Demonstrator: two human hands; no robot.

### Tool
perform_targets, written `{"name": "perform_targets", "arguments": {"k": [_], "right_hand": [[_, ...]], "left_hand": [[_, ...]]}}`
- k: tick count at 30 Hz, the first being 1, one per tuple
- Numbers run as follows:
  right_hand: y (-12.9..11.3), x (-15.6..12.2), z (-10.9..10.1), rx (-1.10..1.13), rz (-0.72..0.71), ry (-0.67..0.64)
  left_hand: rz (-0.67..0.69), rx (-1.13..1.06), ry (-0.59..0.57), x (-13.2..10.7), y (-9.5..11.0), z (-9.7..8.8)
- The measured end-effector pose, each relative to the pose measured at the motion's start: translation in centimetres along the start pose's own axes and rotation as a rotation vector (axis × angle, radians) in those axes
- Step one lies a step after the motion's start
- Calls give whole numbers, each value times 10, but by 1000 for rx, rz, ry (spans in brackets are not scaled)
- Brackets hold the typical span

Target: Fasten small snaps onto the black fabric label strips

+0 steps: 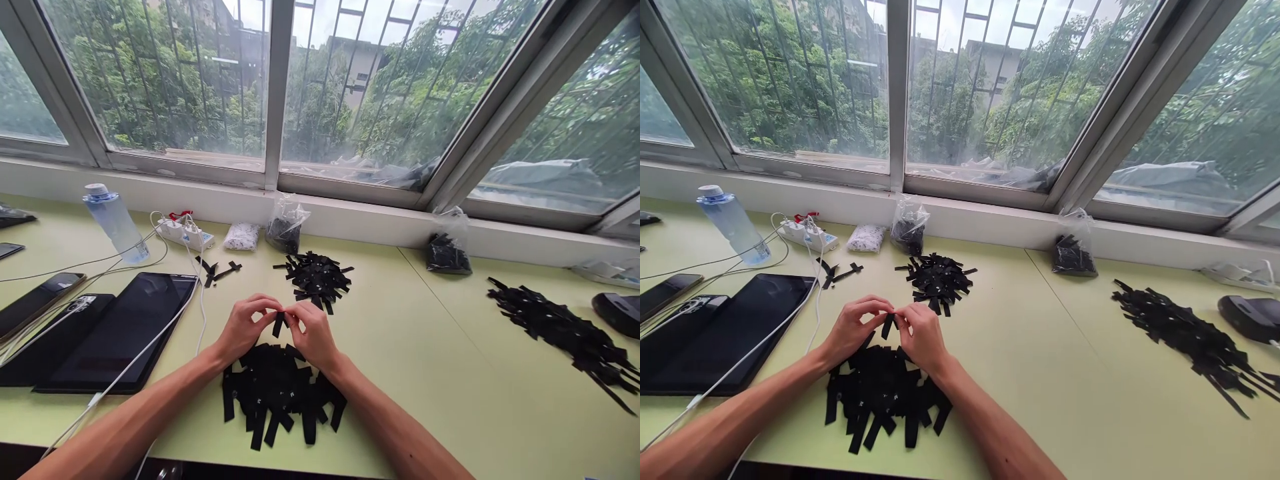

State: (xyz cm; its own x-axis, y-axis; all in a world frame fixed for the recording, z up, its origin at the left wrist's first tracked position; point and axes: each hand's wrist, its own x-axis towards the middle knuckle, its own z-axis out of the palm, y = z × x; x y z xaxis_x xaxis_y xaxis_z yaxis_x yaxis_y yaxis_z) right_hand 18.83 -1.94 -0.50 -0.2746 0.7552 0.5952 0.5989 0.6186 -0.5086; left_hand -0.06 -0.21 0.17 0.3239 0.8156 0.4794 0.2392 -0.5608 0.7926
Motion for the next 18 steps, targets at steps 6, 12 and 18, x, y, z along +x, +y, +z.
{"name": "perform_targets", "arguments": {"k": [6, 12, 18], "right_hand": [[1, 0, -1, -20, -9, -8], [2, -1, -2, 10, -19, -47], [3, -1, -1, 33, -13, -65]], "left_hand": [[-30, -8, -11, -1, 0, 1], [-35, -21, -16, -1, -1, 1], [-10, 3, -13, -1, -4, 1]]}}
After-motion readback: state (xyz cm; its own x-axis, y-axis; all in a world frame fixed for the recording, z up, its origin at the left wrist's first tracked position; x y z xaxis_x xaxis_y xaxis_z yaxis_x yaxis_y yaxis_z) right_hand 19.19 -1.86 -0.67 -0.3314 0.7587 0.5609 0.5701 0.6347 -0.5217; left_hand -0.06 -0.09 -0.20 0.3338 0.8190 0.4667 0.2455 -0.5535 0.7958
